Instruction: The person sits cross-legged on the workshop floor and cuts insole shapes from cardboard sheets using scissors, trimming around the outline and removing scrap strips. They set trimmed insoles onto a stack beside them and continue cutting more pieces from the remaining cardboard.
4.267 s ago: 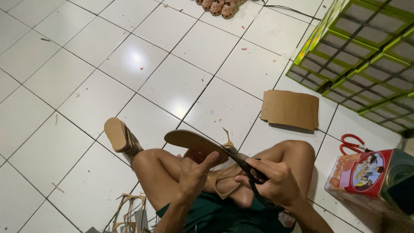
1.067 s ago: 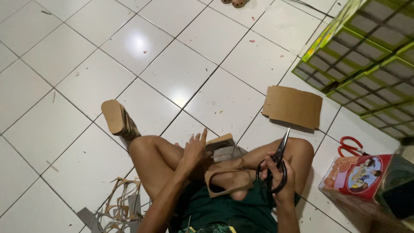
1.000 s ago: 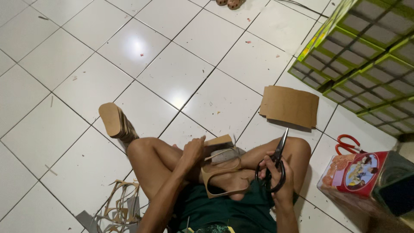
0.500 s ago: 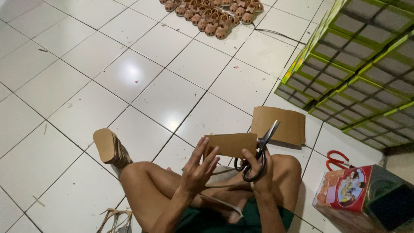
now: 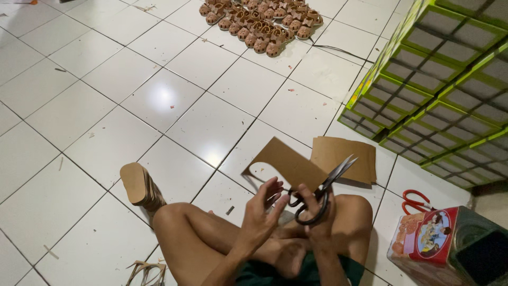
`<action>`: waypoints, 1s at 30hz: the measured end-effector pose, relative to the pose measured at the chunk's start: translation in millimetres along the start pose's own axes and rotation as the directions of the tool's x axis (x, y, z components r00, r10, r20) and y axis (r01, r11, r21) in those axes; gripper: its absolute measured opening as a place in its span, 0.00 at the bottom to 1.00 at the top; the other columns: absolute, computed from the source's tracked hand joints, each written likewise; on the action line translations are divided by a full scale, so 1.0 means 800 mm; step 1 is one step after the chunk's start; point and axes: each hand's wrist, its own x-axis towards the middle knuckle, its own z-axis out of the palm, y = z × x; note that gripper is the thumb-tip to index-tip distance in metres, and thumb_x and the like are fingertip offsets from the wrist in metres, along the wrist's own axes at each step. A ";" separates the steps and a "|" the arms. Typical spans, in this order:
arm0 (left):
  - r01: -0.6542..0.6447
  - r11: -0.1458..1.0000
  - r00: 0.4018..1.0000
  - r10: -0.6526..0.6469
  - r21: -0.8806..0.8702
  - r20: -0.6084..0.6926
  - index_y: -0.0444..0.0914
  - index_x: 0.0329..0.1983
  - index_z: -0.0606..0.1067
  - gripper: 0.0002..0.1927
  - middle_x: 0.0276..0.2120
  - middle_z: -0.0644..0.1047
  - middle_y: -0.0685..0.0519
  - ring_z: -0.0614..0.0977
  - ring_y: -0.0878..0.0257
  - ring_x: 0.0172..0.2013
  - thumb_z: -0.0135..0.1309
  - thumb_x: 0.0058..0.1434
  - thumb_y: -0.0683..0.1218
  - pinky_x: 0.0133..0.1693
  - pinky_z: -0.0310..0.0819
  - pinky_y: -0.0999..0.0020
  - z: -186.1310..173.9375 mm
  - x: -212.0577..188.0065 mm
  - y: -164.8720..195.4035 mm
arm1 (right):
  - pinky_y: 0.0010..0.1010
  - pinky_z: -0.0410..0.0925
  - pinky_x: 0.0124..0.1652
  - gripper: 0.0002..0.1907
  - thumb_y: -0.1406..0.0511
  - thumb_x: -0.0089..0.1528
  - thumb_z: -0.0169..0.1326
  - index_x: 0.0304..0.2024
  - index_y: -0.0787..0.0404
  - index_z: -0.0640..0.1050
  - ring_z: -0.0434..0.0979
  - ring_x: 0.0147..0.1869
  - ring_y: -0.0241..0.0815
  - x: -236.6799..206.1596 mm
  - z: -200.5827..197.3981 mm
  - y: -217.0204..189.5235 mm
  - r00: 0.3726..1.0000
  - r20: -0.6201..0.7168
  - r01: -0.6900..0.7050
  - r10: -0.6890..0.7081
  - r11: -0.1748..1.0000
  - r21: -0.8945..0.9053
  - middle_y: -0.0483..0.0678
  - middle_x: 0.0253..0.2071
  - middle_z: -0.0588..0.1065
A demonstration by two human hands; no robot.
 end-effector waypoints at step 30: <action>0.107 0.892 0.986 -0.150 -0.439 -0.065 0.33 0.65 0.62 0.22 0.44 0.78 0.44 0.82 0.62 0.43 0.51 0.70 0.40 0.44 0.84 0.62 -0.065 0.012 0.033 | 0.26 0.72 0.38 0.42 0.40 0.61 0.54 0.61 0.68 0.76 0.77 0.37 0.34 -0.059 0.018 -0.033 0.865 0.473 0.112 0.170 0.851 -0.513 0.45 0.31 0.78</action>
